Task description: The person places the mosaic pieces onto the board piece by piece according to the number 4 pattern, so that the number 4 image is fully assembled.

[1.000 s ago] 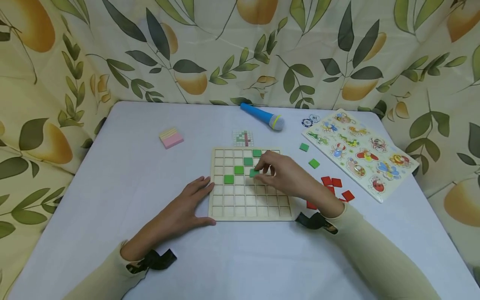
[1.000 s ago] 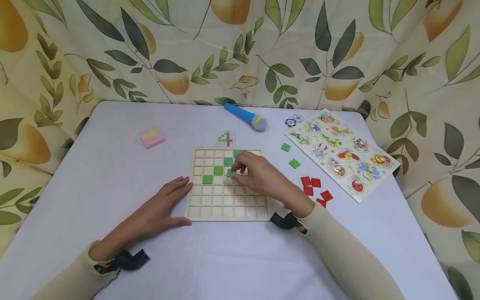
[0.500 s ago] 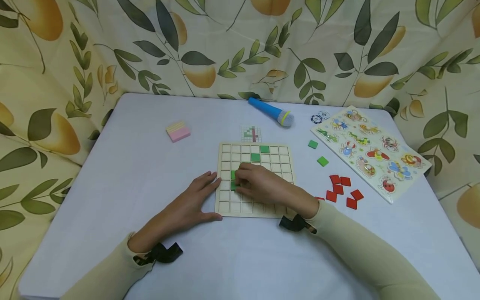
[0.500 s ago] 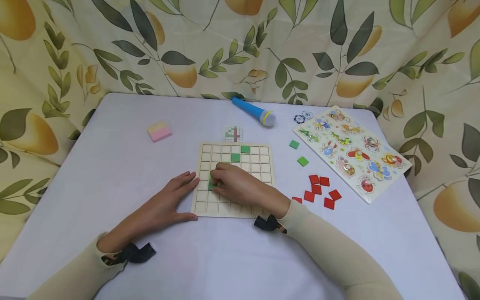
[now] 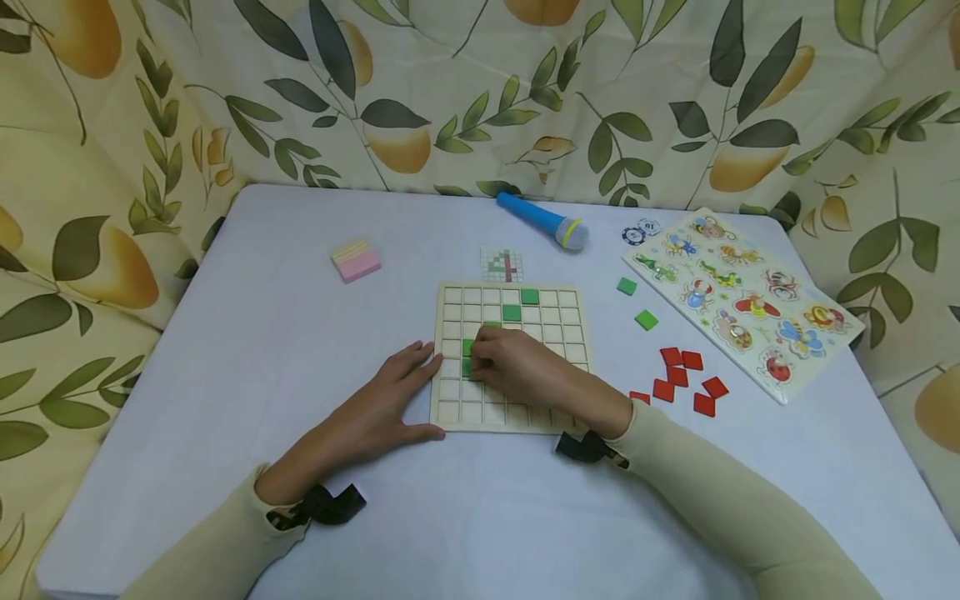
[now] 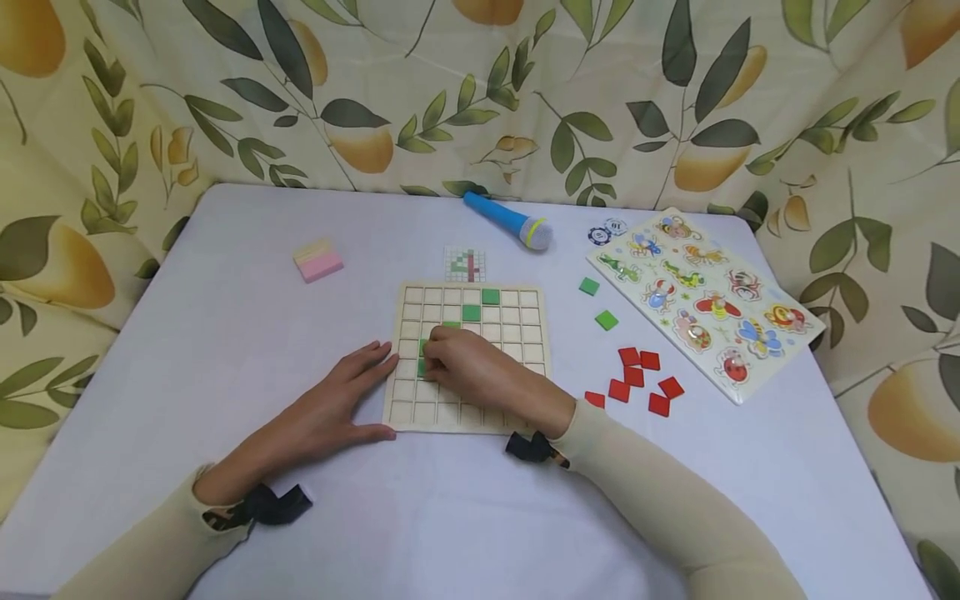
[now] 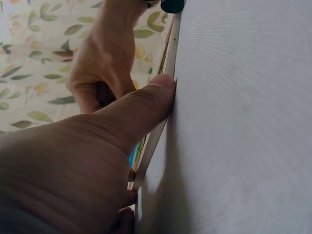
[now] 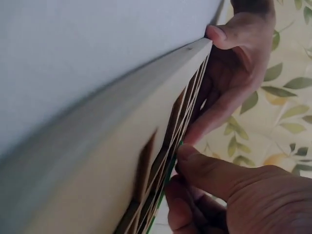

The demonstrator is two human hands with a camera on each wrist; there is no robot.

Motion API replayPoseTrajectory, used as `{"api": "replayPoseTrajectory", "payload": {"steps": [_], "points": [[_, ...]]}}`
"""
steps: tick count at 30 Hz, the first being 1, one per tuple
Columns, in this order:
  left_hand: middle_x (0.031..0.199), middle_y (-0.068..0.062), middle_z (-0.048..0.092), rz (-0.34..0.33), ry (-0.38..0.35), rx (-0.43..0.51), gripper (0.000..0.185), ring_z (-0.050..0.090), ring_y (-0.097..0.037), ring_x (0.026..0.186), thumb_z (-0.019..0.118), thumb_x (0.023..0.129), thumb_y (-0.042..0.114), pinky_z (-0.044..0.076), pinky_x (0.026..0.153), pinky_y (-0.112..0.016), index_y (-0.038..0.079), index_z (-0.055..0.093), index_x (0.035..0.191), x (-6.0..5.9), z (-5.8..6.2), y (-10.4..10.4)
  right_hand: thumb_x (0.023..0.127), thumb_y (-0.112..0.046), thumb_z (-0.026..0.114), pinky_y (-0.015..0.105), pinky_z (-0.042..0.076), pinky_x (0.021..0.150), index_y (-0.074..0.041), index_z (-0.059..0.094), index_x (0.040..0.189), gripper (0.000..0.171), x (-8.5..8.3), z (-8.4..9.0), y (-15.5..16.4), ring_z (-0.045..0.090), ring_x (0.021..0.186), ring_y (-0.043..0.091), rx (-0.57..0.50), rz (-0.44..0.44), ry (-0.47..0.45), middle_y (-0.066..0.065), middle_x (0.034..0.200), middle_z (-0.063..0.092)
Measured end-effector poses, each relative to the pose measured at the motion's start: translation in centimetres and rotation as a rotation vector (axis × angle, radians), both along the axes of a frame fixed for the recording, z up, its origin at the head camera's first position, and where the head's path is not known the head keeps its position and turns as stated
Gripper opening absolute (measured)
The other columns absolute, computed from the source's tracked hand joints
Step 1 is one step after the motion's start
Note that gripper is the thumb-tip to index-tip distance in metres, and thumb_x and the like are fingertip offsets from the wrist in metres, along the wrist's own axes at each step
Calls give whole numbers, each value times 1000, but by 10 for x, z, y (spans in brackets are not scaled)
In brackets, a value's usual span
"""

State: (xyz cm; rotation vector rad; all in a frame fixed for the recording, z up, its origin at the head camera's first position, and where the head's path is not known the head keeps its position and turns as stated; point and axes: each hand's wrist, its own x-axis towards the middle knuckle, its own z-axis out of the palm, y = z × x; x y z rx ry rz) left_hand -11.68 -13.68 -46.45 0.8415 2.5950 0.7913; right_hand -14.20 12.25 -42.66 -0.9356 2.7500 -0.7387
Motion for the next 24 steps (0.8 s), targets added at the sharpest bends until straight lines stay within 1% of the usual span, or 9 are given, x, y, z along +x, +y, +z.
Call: {"api": "replayPoseTrajectory", "payload": {"steps": [3,6,9,12,16,18,19,21,24], "points": [[180,-6,22,5,3,-2,108,18,-32,168,90,84,47,39,128,-52,12,32,168,1,0,1,98,-13,79,25,57,78,-15,77,94,5,6,3,11,62,86,7,-71,-42,8,-4,99,69],[180,-7,22,10,8,-6,108,18,-33,168,91,83,46,40,127,-51,12,33,168,2,-2,2,98,-12,78,23,57,79,-16,75,100,5,15,6,35,62,88,6,-217,-160,60,-4,100,70],[180,-8,21,19,3,-5,108,17,-33,168,91,84,45,40,127,-52,11,32,168,4,-3,2,99,-6,75,17,54,82,-10,73,106,9,25,6,67,63,89,3,-401,-350,146,0,102,72],[180,-8,21,32,6,7,107,17,-34,168,90,85,43,39,127,-53,11,31,168,6,-4,-1,102,-6,70,11,51,82,-3,70,113,12,27,3,95,64,90,2,-562,-600,213,-1,105,71],[179,-10,22,35,8,21,107,18,-35,168,91,85,42,39,128,-54,10,32,168,8,-5,-2,108,-17,64,10,52,82,0,66,126,25,22,-7,120,65,95,5,-717,-899,216,-8,110,67],[179,-11,22,29,11,21,107,18,-35,168,91,85,42,39,127,-54,10,32,168,8,-6,-2,109,-20,62,10,51,82,-2,65,130,28,19,-14,127,63,98,7,-736,-997,202,-6,115,68],[179,-10,22,25,11,17,107,18,-35,168,91,85,43,39,127,-53,10,32,168,7,-6,-2,109,-22,61,10,50,84,-4,65,132,29,19,-17,130,62,101,7,-709,-1040,191,-4,119,68],[179,-10,21,16,16,7,108,18,-34,168,91,85,44,40,127,-53,10,31,168,6,-5,-1,110,-23,59,14,47,86,-8,65,135,30,18,-22,135,57,104,10,-625,-1101,174,2,128,66],[180,-9,21,-4,26,-1,108,17,-34,168,90,85,45,41,126,-52,11,31,168,3,-3,0,110,-24,58,22,43,89,-12,62,143,35,19,-24,141,52,112,17,-441,-1163,136,10,143,58]]}}
